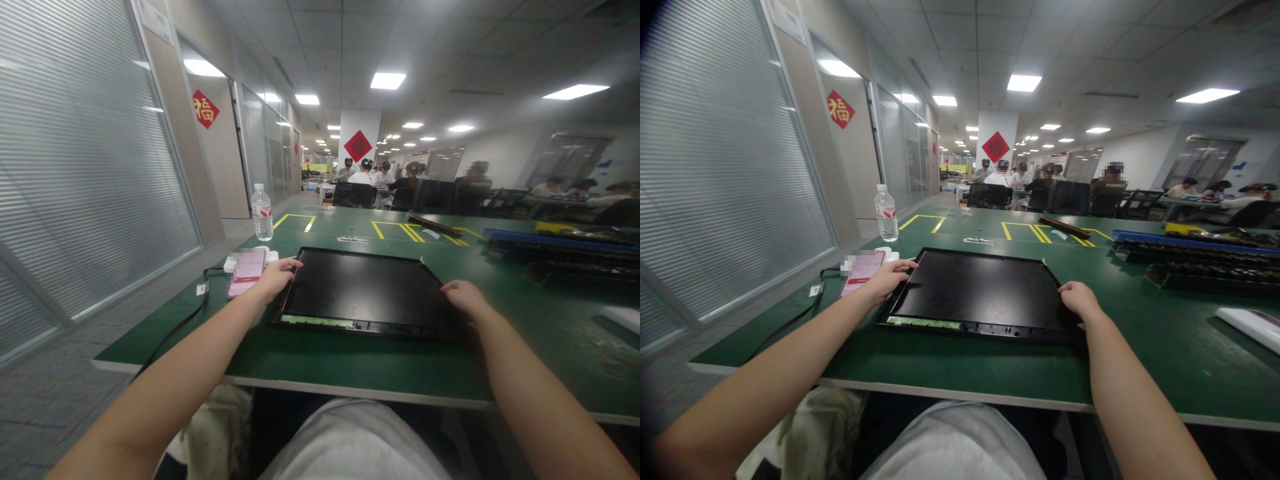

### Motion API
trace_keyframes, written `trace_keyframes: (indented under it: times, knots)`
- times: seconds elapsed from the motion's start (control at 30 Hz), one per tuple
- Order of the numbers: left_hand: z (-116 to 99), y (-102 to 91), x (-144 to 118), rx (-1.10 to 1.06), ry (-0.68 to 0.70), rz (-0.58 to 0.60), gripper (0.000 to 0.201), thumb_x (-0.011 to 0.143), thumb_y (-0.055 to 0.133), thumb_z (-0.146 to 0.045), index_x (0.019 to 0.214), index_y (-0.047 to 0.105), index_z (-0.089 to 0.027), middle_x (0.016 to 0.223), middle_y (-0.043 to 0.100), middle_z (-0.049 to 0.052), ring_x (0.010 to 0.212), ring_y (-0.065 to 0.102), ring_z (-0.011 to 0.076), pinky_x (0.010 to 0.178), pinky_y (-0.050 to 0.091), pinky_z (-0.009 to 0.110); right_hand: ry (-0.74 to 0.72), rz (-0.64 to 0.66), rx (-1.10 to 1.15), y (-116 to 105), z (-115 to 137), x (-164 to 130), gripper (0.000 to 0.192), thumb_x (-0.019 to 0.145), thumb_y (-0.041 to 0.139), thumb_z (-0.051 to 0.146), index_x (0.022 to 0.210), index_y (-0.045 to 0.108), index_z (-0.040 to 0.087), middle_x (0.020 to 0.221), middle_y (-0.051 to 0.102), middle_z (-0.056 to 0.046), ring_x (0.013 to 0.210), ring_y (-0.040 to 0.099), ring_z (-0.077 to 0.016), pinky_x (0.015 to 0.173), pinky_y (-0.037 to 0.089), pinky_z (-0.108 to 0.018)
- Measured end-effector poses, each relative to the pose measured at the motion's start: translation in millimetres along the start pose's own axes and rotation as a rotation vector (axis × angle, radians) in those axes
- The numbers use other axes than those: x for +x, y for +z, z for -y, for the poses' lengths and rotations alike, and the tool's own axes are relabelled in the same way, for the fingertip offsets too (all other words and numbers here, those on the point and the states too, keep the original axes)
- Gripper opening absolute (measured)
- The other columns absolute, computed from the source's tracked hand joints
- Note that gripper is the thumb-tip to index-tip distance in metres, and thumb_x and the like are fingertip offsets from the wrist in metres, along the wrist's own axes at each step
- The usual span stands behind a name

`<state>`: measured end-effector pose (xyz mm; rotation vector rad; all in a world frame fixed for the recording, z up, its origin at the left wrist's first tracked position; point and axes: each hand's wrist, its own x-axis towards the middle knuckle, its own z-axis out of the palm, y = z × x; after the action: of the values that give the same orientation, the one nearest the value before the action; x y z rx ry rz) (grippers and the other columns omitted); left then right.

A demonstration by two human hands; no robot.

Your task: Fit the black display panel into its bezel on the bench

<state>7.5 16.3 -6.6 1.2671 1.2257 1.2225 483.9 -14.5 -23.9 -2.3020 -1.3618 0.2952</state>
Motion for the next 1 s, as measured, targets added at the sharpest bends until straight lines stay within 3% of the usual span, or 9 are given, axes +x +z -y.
trace_keyframes:
  times: [0.33,0.67,0.8,1.0]
  knots:
    - [-11.2,8.7,-5.6,-0.233,-0.11,-0.114,0.041,0.052,0.053,0.003,0.085,0.064,-0.017,0.074,0.072,0.001,0.051,0.063,0.0154,0.047,0.051,0.025,-0.005,0.02,0.047,2.3,-3.7,3.7,0.025,0.071,0.06,0.01,0.088,0.077,0.018,0.097,0.076,-0.011,0.082,0.07,-0.023,0.073,0.052,-0.029]
    - [-11.6,7.7,-3.9,-0.341,-0.08,-0.157,0.048,0.058,0.061,0.003,0.101,0.06,-0.019,0.101,0.075,0.006,0.065,0.07,0.0163,0.055,0.055,0.026,0.023,0.064,0.027,-1.3,1.4,-1.9,0.029,0.074,0.057,0.012,0.095,0.076,0.017,0.095,0.075,-0.011,0.082,0.07,-0.0225,0.074,0.052,-0.029]
    - [-11.7,6.6,-4.8,-0.301,-0.075,-0.135,0.046,0.063,0.07,-0.001,0.103,0.06,-0.02,0.102,0.074,0.005,0.071,0.071,0.0169,0.059,0.057,0.026,0.031,0.04,0.036,-1.4,1.2,-3.2,0.028,0.074,0.058,0.013,0.095,0.076,0.018,0.095,0.075,-0.01,0.081,0.07,-0.0224,0.072,0.052,-0.028]
    - [-17.6,7.8,-9.2,-0.335,-0.136,-0.124,0.059,0.065,0.08,-0.005,0.119,0.059,-0.02,0.094,0.076,0.005,0.063,0.072,0.0179,0.057,0.059,0.029,0.0,0.019,0.049,0.3,-1.3,-1.5,0.023,0.073,0.06,0.014,0.088,0.077,0.019,0.089,0.075,-0.009,0.077,0.07,-0.0211,0.068,0.05,-0.026]
